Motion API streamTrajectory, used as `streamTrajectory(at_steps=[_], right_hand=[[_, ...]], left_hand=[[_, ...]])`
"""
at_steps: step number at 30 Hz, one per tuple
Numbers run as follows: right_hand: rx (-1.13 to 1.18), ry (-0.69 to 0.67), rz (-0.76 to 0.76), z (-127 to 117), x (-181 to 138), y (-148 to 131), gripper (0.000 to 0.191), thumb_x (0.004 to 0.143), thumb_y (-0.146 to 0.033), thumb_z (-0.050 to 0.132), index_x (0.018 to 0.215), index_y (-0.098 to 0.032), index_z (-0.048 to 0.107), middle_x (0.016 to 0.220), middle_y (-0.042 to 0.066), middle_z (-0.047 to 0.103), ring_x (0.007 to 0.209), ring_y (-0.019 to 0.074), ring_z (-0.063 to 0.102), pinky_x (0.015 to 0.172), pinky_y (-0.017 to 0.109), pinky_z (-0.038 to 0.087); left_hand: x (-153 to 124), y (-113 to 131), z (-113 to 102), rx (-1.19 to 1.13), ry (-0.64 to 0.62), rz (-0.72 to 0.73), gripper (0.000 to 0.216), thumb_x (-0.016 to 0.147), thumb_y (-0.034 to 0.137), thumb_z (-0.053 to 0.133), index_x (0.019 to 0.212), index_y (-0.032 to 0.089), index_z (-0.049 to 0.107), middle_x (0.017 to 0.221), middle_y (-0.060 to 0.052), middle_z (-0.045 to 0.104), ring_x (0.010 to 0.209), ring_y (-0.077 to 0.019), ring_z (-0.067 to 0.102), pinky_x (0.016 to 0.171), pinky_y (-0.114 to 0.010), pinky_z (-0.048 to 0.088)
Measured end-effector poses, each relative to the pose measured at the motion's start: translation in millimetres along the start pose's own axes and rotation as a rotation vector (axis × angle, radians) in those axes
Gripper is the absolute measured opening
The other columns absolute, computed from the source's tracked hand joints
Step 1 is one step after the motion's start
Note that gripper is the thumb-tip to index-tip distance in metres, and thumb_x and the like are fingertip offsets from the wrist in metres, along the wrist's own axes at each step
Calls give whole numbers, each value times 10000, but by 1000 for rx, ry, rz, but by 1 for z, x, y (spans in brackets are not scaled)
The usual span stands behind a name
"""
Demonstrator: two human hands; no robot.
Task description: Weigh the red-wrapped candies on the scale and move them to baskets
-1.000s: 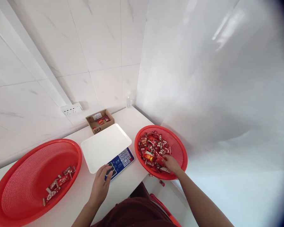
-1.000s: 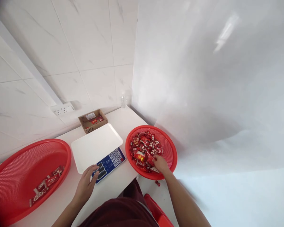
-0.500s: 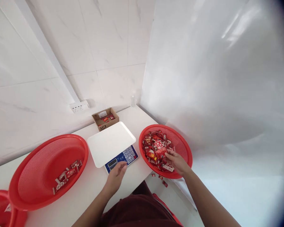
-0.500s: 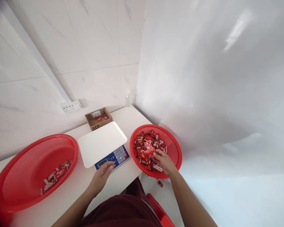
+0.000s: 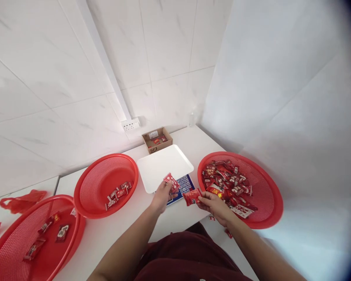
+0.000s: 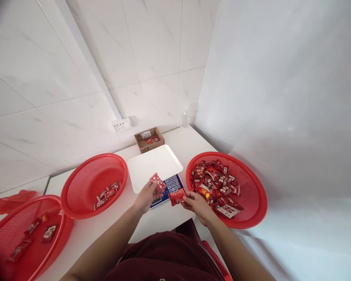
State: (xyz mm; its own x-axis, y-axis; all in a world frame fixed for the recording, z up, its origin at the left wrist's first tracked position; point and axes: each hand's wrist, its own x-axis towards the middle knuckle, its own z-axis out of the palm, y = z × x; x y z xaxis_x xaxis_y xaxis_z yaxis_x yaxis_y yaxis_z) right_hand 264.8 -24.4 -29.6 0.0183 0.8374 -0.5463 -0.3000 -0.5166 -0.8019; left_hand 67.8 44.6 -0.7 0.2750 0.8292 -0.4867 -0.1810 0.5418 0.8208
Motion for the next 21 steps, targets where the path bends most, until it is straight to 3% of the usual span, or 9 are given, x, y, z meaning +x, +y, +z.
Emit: streamTrajectory(at_steps=[3, 6, 9, 11, 14, 18, 21], right_hand=[[94, 53, 35, -1, 3, 0, 244, 597, -284, 789, 675, -198, 575, 678, 1, 635, 645, 116, 613, 758, 292, 523], [125, 66, 57, 1, 3, -3, 225, 612, -248, 786, 693, -201, 581, 687, 3, 649, 650, 112, 621, 754, 276, 528], [122, 43, 62, 7, 2, -1, 205, 629, -249, 774, 698, -199, 587, 698, 2, 650, 650, 102, 616, 737, 256, 522], [111, 7, 67, 13, 2, 1, 197, 629, -257, 770, 711, -193, 602, 724, 5, 653, 655, 98, 612, 733, 252, 517], [65, -65, 77, 25, 0, 6, 206, 632, -282, 760, 745, -181, 620, 731, 2, 646, 644, 89, 599, 735, 259, 507], [-57, -124, 62, 35, -3, 8, 214, 662, -331, 710, 765, -174, 609, 700, -11, 631, 626, 91, 587, 737, 280, 494], [-263, -43, -87, 19, 3, 5, 222, 703, -340, 645, 854, -178, 625, 774, 15, 657, 717, 141, 613, 776, 329, 488]], left_hand=[[16, 23, -21, -14, 81, 1, 593, 807, 501, 554, 1289, 206, 374, 1014, -89, 620, 771, -134, 634, 732, -291, 509], [18, 30, -34, 149, 198, -36, 746, 800, 491, 572, 1396, 247, 195, 1028, -94, 606, 753, -143, 633, 706, -302, 509], [6, 16, -34, 306, 136, -28, 615, 786, 517, 570, 1283, 196, 406, 976, -90, 614, 731, -128, 602, 673, -265, 486], [-6, 2, -27, 310, -33, -60, 528, 771, 541, 569, 1146, 172, 523, 956, -86, 625, 754, -130, 592, 672, -259, 476], [-21, -14, -14, 299, -252, -82, 488, 731, 533, 617, 1049, 166, 580, 924, -70, 635, 775, -138, 580, 681, -276, 474], [-28, -21, -9, 331, -254, -78, 453, 670, 524, 677, 900, 141, 599, 760, -29, 610, 662, -116, 538, 648, -281, 456], [-25, -23, -19, 273, -181, -100, 451, 645, 528, 696, 868, 151, 586, 738, -14, 600, 649, -110, 529, 651, -277, 446]])
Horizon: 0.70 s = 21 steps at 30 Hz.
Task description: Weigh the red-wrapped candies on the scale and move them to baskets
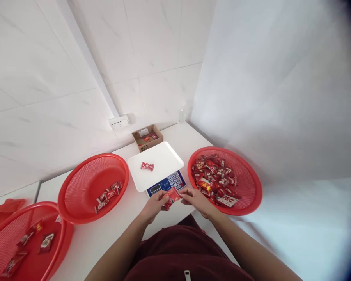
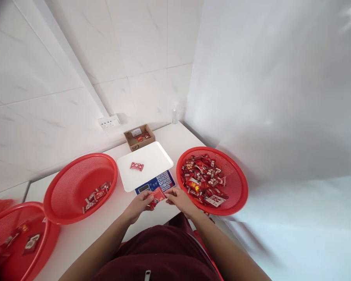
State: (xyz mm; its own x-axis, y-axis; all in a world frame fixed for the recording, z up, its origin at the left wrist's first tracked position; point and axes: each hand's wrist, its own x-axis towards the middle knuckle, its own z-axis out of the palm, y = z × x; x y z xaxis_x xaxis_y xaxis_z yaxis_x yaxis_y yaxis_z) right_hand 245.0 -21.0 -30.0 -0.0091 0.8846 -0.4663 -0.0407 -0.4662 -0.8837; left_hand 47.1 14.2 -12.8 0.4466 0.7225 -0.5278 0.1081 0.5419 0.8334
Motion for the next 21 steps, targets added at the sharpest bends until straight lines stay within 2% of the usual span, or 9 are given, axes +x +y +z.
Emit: streamTrajectory(at_steps=[2, 4, 7, 10, 16, 18, 21], right_hand=[[-232, 173, -144, -25, 8, 2, 235, 724, -312, 603, 924, -192, 635, 889, 43, 673, 844, 182, 617, 851, 359, 464], [-488, 380, -205, -54, 17, 7, 261, 737, -274, 570, 976, -196, 640, 1042, 80, 656, 996, 218, 587, 942, 373, 411], [-710, 594, -92, -92, 33, 21, 421, 739, -243, 565, 1150, -152, 585, 1238, 141, 568, 1179, 264, 495, 1007, 368, 347], [-729, 632, 20, -109, 44, 40, 491, 720, -204, 584, 1204, -127, 547, 1235, 155, 576, 1164, 274, 515, 984, 360, 361], [-659, 629, 62, -125, 43, 60, 307, 686, -248, 641, 977, -153, 652, 972, 105, 694, 905, 247, 638, 827, 339, 458], [-616, 675, 60, -139, 38, 59, 341, 715, -335, 621, 1009, -164, 640, 966, 96, 694, 880, 240, 643, 785, 334, 476], [-548, 765, 51, -162, 31, 56, 481, 770, -444, 543, 1162, -165, 571, 1041, 116, 674, 921, 245, 637, 765, 340, 491]], left_hand=[[2, -3, -10, -85, 84, -11, 455, 632, 523, 709, 878, 162, 582, 764, -12, 603, 674, -111, 533, 670, -275, 447], [3, -6, -20, -170, 166, -32, 457, 616, 510, 727, 882, 173, 573, 793, -14, 611, 691, -113, 538, 687, -275, 451], [2, -8, -29, -237, 223, -70, 458, 600, 497, 746, 870, 180, 556, 800, -13, 622, 670, -110, 538, 686, -276, 456], [1, -7, -29, -256, 212, -88, 463, 598, 494, 752, 876, 181, 555, 791, -7, 628, 657, -105, 540, 685, -273, 457], [-4, -5, -25, -285, 197, -102, 462, 588, 482, 767, 870, 180, 561, 763, 1, 632, 655, -102, 546, 683, -263, 448], [-6, -6, -26, -292, 211, -111, 459, 579, 481, 774, 846, 177, 557, 743, 4, 627, 651, -103, 546, 681, -261, 444], [-6, -9, -30, -298, 224, -112, 458, 573, 485, 775, 826, 177, 550, 733, 6, 624, 638, -102, 542, 675, -259, 438]])
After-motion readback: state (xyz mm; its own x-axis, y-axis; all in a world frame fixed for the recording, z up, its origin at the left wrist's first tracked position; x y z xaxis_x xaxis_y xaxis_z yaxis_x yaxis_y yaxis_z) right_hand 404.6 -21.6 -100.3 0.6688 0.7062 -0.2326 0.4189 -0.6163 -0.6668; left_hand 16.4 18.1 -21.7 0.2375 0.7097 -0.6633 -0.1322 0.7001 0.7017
